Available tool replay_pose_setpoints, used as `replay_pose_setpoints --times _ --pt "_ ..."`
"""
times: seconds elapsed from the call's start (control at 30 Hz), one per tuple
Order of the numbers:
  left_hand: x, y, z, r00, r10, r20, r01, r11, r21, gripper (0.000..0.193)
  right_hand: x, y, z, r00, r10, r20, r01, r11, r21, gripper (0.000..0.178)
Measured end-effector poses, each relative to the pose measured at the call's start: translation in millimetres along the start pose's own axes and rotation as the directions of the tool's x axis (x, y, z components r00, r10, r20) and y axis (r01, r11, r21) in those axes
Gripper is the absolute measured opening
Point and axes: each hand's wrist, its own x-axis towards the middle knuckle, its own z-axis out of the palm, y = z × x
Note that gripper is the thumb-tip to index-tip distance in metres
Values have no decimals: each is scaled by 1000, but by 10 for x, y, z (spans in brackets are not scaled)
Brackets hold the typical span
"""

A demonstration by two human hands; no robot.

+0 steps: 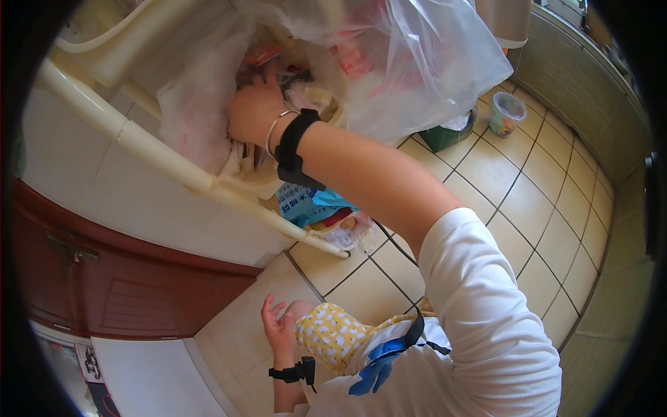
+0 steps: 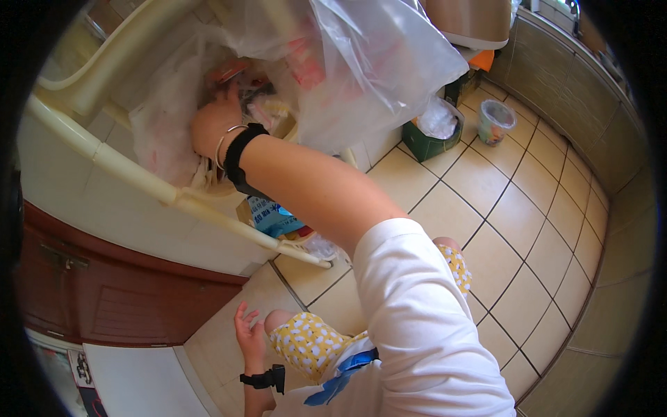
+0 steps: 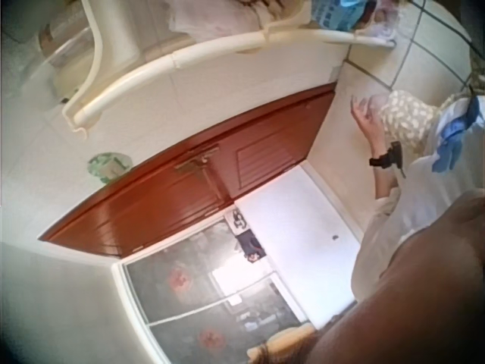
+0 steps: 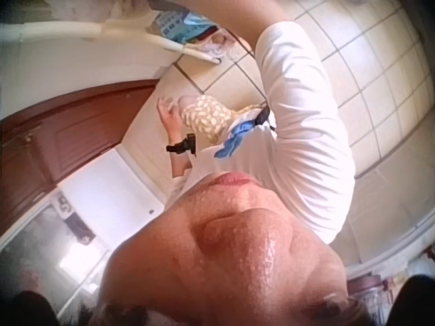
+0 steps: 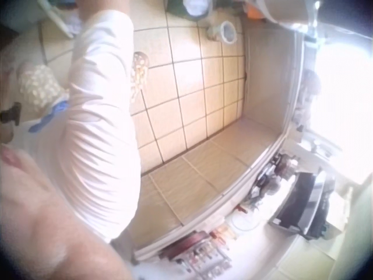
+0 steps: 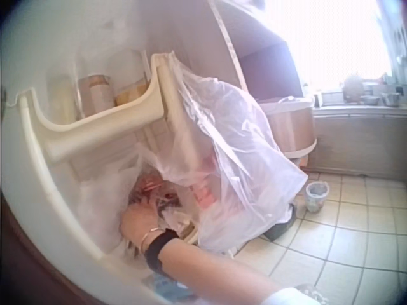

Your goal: The person organizes and retrieves items from a kitchen cart and cabinets, including a plastic bag and small containers.

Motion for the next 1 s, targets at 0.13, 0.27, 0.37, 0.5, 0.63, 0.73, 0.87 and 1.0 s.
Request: replay_pose_setpoints --times 0.13,0.27,0.37,0.5,0.63,0.73,0.87,1.0 --pt "-22 6 37 1000 -3 18 3 1000 -5 59 -125 36 99 978 14 -207 -1 998 65 34" --pt "-89 -3 43 999 -35 0 35 999 -9 58 -494 -50 13 954 13 -301 71 961 266 41" --pt "-75 -66 40 1000 -7 13 7 1000 6 57 -656 -197 -259 976 64 -206 44 876 481 43" --pt "-104 7 52 1000 -1 19 0 1000 18 57 -219 -466 -183 923 168 -345 109 748 654 46" --pt "-109 -11 35 999 -30 10 31 998 -51 60 48 -543 -78 920 150 -362 84 827 556 43" --pt "-115 -103 -65 1000 -13 -10 12 1000 -3 60 -40 -463 -80 977 -25 -212 129 860 494 41" --pt "-137 -146 -23 999 -36 -5 36 999 -5 59 -106 -265 45 990 -12 -144 79 881 467 35" --pt "-133 -124 65 999 -45 4 45 998 -51 55 -372 -57 -5 950 -81 -302 219 863 455 38"
